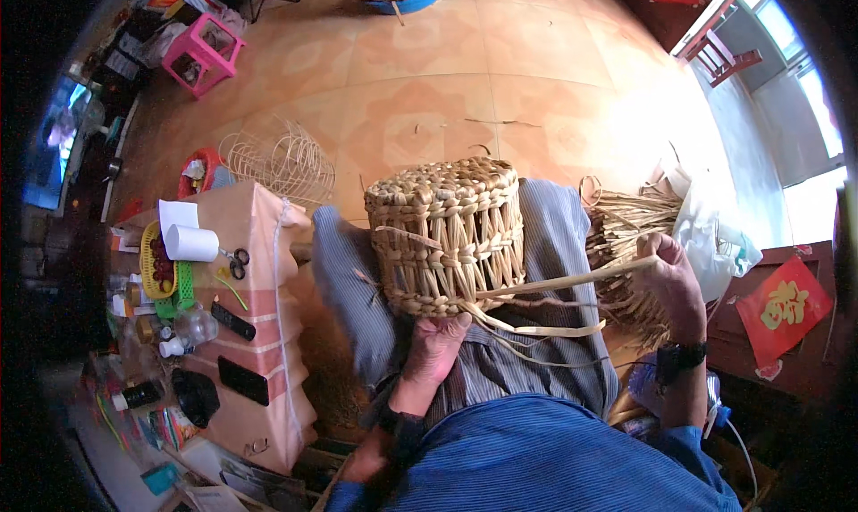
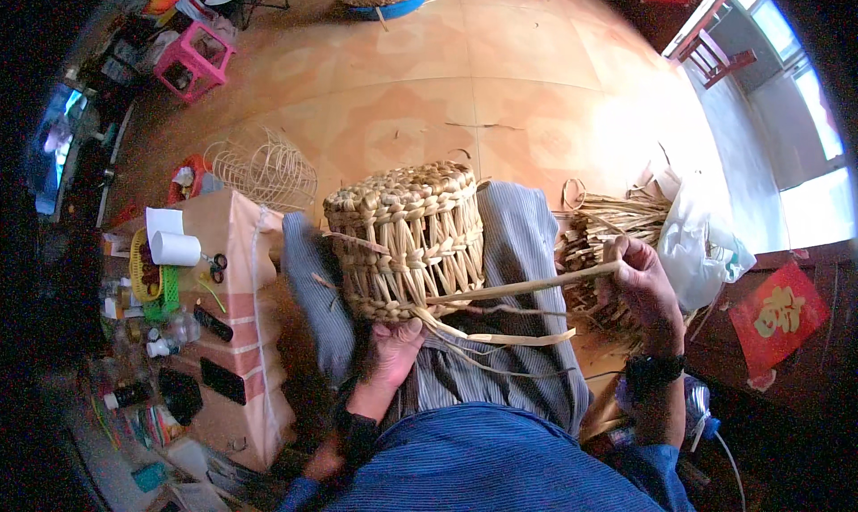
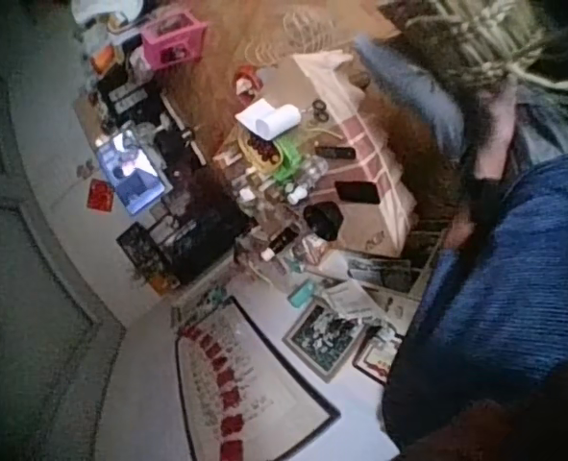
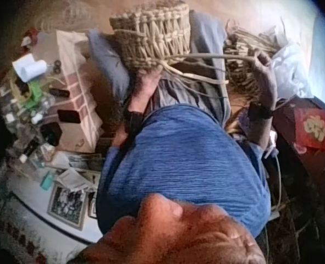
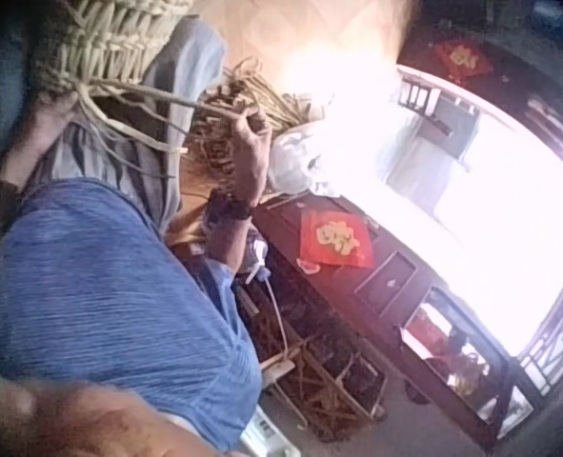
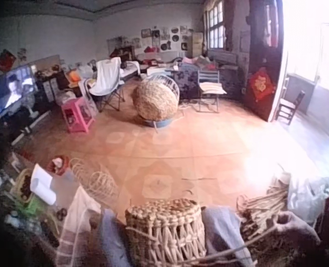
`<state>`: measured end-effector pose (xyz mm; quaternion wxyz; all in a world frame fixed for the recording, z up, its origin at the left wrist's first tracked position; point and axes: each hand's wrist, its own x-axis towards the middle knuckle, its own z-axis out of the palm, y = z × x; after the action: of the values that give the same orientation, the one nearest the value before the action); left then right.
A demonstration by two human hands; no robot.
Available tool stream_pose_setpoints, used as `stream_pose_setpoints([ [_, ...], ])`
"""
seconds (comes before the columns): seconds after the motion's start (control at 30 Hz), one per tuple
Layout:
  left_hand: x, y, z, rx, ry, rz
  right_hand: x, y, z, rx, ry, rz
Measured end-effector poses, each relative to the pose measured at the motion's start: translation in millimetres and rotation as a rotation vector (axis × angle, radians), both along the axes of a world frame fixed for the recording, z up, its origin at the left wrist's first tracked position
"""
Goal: The recorder is weaving a small basket using natural fiber strips, tucking the ends into the structure.
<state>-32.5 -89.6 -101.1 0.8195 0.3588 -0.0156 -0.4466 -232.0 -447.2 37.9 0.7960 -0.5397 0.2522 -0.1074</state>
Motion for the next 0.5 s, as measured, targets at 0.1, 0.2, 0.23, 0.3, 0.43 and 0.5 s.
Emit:
stream_pose_setpoints([
  [0.1, -2.1, -3.7, 2.1, 0.045, 0.004, 0.048, -7.0, -20.6, -6.8, -0.233, 0.125, 0.024],
  [0.2, -3.7, -4.0, 2.1, 0.042, 0.027, 0.046, -27.7, -34.8, -28.4, -0.868, 0.399, 0.052],
  [0.23, -4.2, -5.8, 3.7, 0.009, 0.014, 0.043, -26.4, -42.9, -30.0, -0.976, 0.433, 0.113],
  [0.3, -2.8, -7.0, 11.3, -0.009, 0.006, 0.009, -4.3, -22.5, -16.9, -1.162, 0.421, 0.171],
  [0.43, 1.0, -4.8, 13.6, 0.059, -0.02, -0.002, 66.8, 61.9, -14.8, -1.224, 0.132, 0.27],
  [0.5, 3.1, -15.0, 27.4, 0.059, -0.039, -0.016, 99.4, 96.8, -16.9, -1.208, -0.05, 0.35],
])
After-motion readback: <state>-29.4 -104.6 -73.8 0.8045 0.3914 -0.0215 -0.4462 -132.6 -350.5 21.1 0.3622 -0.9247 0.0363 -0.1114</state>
